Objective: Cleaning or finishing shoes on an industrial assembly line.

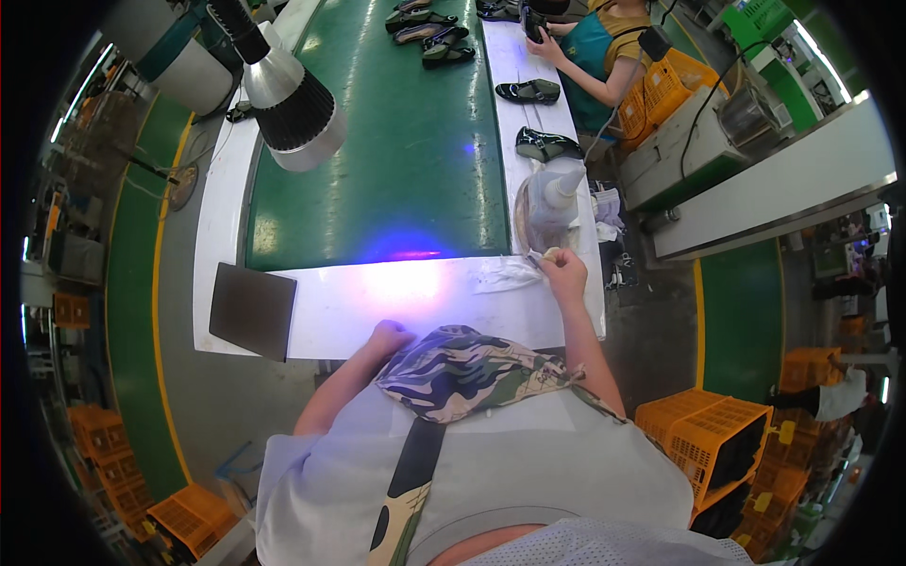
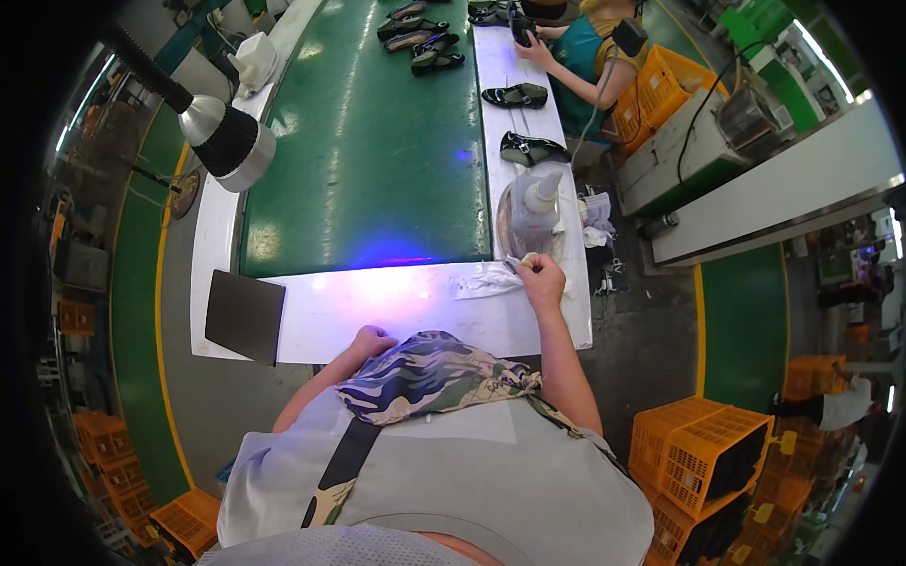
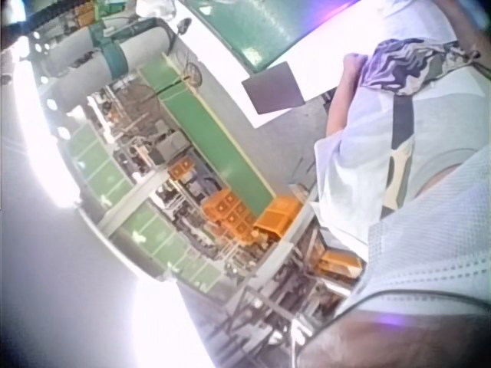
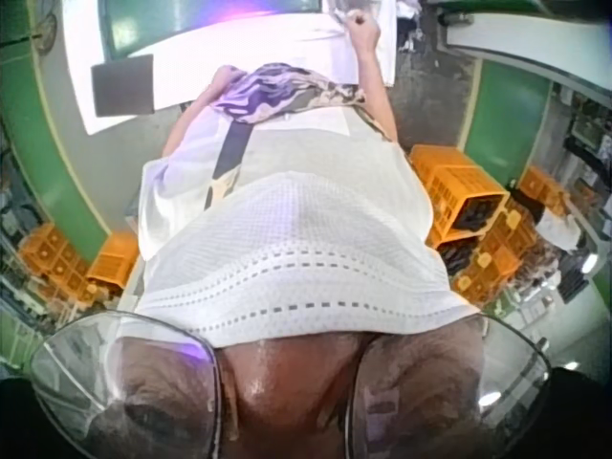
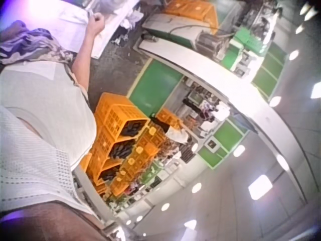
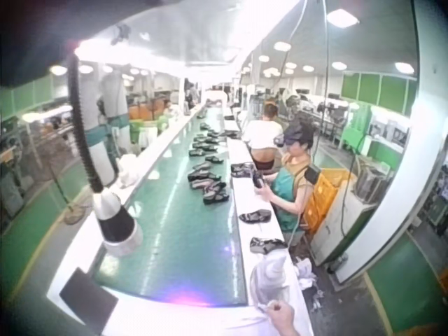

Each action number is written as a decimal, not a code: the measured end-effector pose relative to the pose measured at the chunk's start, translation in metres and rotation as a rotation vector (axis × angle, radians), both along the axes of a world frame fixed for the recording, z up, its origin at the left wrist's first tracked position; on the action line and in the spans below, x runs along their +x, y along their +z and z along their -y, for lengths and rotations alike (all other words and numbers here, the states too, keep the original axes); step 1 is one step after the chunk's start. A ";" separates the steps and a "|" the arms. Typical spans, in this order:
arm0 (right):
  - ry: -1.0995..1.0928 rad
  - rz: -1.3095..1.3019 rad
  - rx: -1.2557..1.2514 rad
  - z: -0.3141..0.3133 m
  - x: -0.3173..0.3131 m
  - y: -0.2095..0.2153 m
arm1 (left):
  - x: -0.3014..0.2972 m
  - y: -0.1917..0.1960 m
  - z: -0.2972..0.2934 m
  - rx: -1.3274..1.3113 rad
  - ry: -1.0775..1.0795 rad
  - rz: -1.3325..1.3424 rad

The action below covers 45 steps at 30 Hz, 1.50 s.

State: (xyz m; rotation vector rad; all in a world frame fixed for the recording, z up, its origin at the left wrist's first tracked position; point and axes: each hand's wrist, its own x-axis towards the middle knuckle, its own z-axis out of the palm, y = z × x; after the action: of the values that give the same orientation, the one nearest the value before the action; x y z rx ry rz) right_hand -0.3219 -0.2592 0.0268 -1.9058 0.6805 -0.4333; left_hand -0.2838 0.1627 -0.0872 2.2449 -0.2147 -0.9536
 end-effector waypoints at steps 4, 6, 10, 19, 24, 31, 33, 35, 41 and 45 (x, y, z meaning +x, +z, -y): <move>0.017 0.032 0.085 -0.011 0.007 -0.005 | 0.005 0.002 -0.002 -0.063 0.045 -0.124; 0.047 0.041 0.105 -0.013 0.013 -0.006 | 0.008 0.006 -0.003 -0.066 0.060 -0.148; 0.064 -0.003 0.062 -0.005 0.016 -0.002 | 0.007 0.012 -0.002 -0.060 0.086 -0.168; 0.108 0.029 0.037 0.006 0.016 -0.004 | 0.002 -0.006 -0.002 -0.102 0.169 -0.221; 0.104 0.026 0.028 0.008 0.016 -0.004 | -0.001 0.004 0.005 -0.113 0.230 -0.263; 0.096 -0.033 0.040 0.014 0.015 0.006 | 0.000 0.016 0.007 -0.102 0.253 -0.297; 0.107 -0.031 0.008 0.016 0.015 0.006 | 0.000 0.016 0.008 -0.105 0.268 -0.307; 0.112 -0.030 0.026 0.016 0.016 0.003 | -0.001 0.016 0.007 -0.108 0.284 -0.317; 0.129 -0.025 0.049 0.014 0.020 -0.006 | -0.002 0.013 0.008 -0.125 0.280 -0.304; 0.133 -0.047 0.058 0.012 0.021 -0.006 | -0.002 0.009 0.007 -0.139 0.283 -0.297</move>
State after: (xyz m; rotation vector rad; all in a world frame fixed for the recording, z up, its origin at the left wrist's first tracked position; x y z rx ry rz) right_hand -0.3012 -0.2717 0.0206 -1.8981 0.5869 -0.2826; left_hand -0.2861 0.1559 -0.0787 1.9150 0.1612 -1.0646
